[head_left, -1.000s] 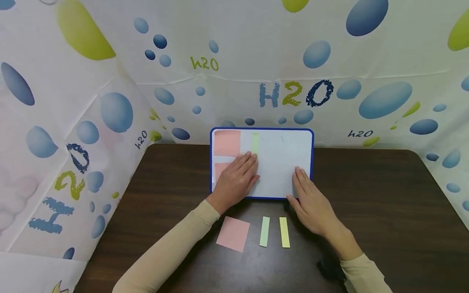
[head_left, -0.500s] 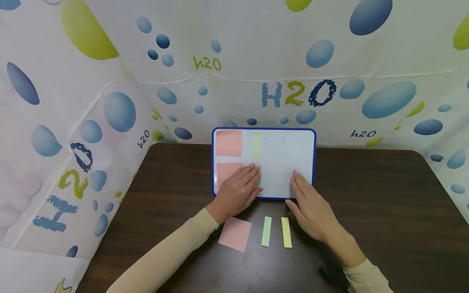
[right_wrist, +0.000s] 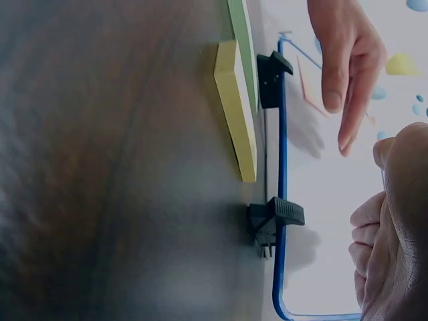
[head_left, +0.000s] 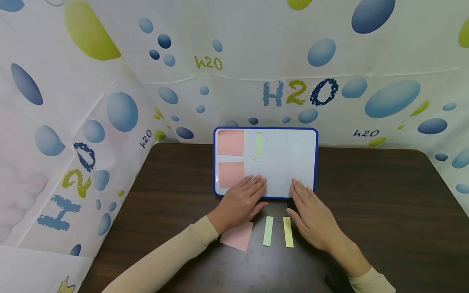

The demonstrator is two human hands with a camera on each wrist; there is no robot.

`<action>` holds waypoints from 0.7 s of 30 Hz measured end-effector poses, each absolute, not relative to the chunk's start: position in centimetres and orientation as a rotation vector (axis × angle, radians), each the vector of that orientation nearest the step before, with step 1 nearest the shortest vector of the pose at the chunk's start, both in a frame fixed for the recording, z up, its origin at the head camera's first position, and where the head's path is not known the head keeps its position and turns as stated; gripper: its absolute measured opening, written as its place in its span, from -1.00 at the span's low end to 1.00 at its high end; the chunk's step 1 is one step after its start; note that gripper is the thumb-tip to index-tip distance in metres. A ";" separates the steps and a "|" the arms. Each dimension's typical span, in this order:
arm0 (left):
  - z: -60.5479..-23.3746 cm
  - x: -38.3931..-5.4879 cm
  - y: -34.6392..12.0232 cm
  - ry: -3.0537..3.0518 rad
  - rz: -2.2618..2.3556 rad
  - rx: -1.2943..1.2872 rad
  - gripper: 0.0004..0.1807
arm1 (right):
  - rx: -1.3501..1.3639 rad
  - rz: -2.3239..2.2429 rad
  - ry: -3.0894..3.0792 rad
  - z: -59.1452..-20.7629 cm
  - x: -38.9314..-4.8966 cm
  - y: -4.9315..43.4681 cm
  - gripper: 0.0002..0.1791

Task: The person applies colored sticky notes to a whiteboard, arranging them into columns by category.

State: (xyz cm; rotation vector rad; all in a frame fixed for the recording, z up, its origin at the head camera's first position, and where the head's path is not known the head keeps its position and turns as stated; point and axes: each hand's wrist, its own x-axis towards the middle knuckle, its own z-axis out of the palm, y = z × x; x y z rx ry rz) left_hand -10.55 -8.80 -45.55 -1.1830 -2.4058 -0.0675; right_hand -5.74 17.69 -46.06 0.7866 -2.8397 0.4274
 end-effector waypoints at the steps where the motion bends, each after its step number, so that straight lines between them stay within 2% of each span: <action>1: -45.6 -10.4 -8.8 -2.413 -0.075 -1.194 -0.42 | 0.795 0.429 -2.839 -46.1 -5.6 17.6 -0.27; 21: -45.4 -8.0 -9.0 -2.634 -0.079 -1.553 -0.36 | 0.922 0.452 -2.970 -46.0 -2.9 16.2 -0.37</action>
